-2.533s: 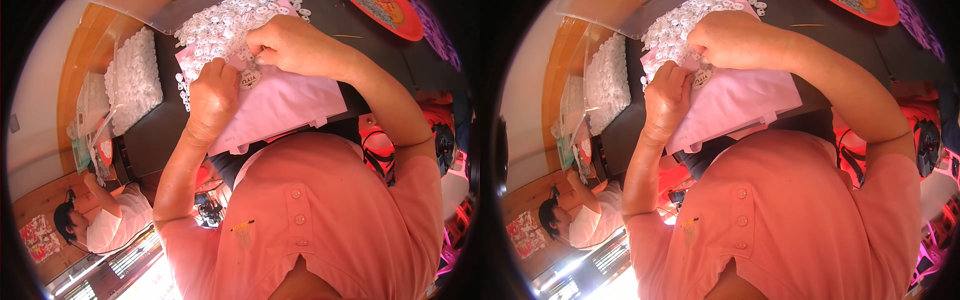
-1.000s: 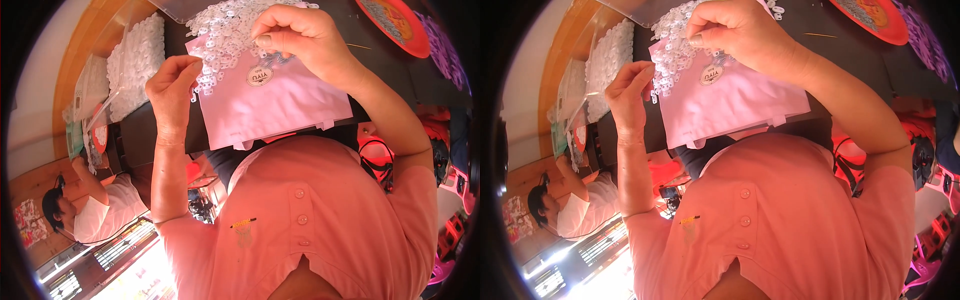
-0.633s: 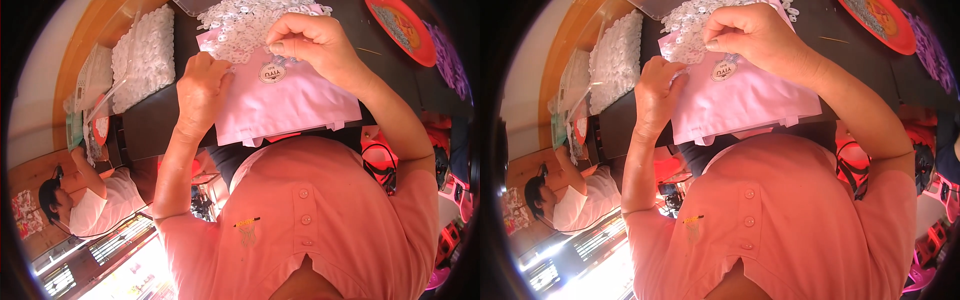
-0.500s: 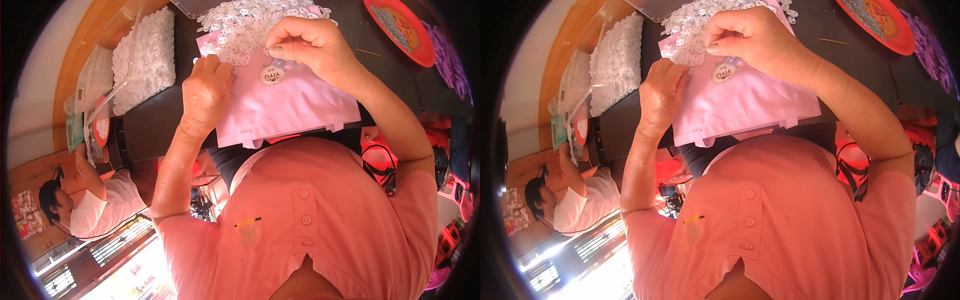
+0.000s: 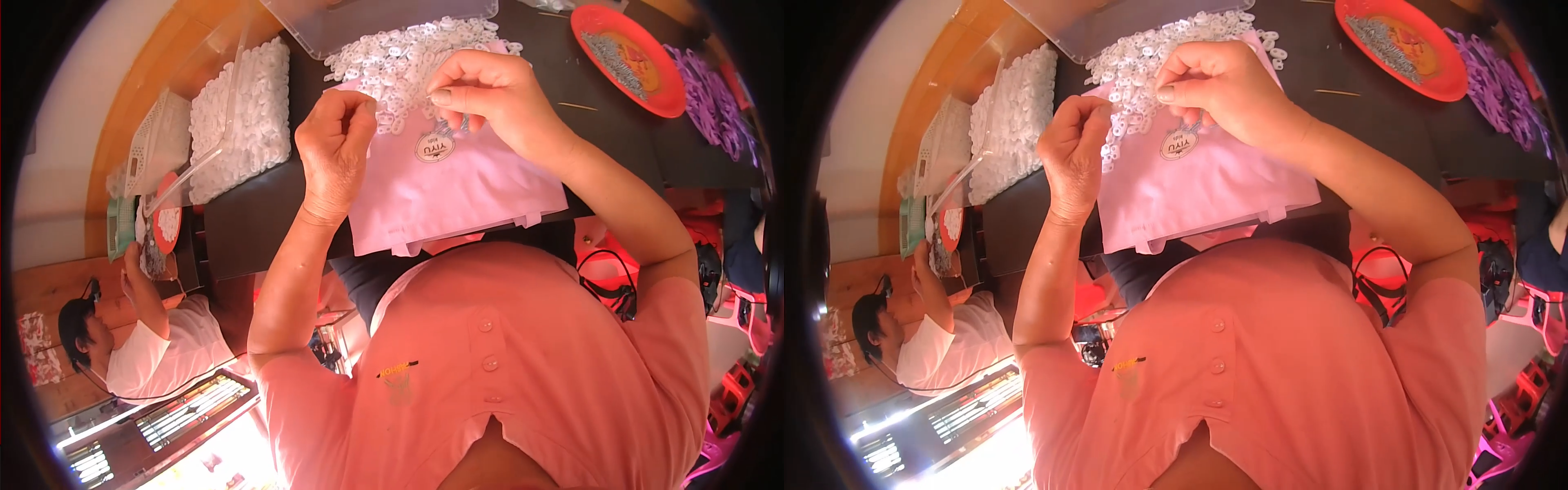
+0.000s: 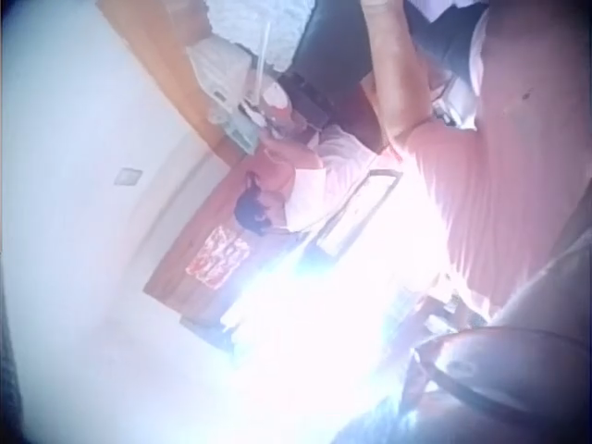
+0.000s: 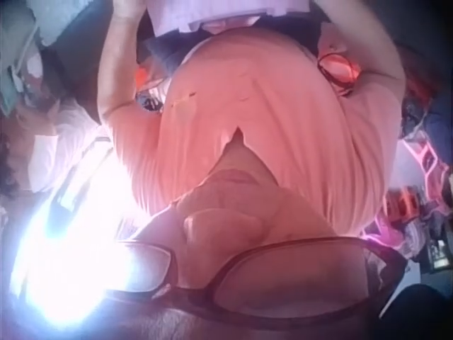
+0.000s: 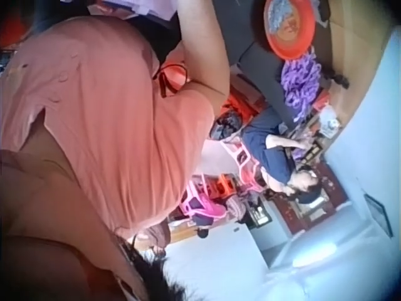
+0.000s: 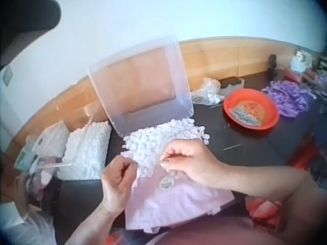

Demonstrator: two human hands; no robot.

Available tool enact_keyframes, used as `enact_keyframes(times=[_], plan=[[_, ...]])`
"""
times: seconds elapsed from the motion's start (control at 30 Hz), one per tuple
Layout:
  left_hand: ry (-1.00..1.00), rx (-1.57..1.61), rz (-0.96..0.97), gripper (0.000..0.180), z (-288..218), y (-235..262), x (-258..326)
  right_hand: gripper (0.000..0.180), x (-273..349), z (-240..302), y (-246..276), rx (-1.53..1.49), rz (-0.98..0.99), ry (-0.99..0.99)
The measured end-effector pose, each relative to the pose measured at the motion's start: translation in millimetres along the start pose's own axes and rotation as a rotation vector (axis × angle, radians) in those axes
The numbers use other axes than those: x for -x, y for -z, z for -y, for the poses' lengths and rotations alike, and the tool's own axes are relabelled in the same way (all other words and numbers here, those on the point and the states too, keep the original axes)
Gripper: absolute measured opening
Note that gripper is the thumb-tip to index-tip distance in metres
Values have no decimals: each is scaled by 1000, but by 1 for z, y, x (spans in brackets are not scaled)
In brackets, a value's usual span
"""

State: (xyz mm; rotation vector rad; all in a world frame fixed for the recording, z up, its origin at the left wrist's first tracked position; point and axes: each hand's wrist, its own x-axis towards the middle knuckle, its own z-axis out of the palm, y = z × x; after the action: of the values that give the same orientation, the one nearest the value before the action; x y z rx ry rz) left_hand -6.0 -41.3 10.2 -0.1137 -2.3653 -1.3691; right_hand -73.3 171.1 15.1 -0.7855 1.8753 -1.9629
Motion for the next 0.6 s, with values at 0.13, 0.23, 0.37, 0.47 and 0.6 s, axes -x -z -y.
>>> enact_keyframes(times=[0.13,0.23,0.37,0.47,0.6], plan=[[-275,-147,-107,4,-14,-9,-4,14,-4,19,-5,-58,0,-178],[-402,-192,-142,12,-16,-15,-6,15,-11,26,-16,-135,-111,-204],[-533,-186,-223,6,-15,-27,-10,14,-15,24,-26,-205,-145,-154],[-519,-134,-228,5,-13,-28,-9,12,-17,19,-29,-181,-165,-87],[-124,347,-34,10,-13,-24,-8,9,-21,10,-25,-118,-161,-5]])
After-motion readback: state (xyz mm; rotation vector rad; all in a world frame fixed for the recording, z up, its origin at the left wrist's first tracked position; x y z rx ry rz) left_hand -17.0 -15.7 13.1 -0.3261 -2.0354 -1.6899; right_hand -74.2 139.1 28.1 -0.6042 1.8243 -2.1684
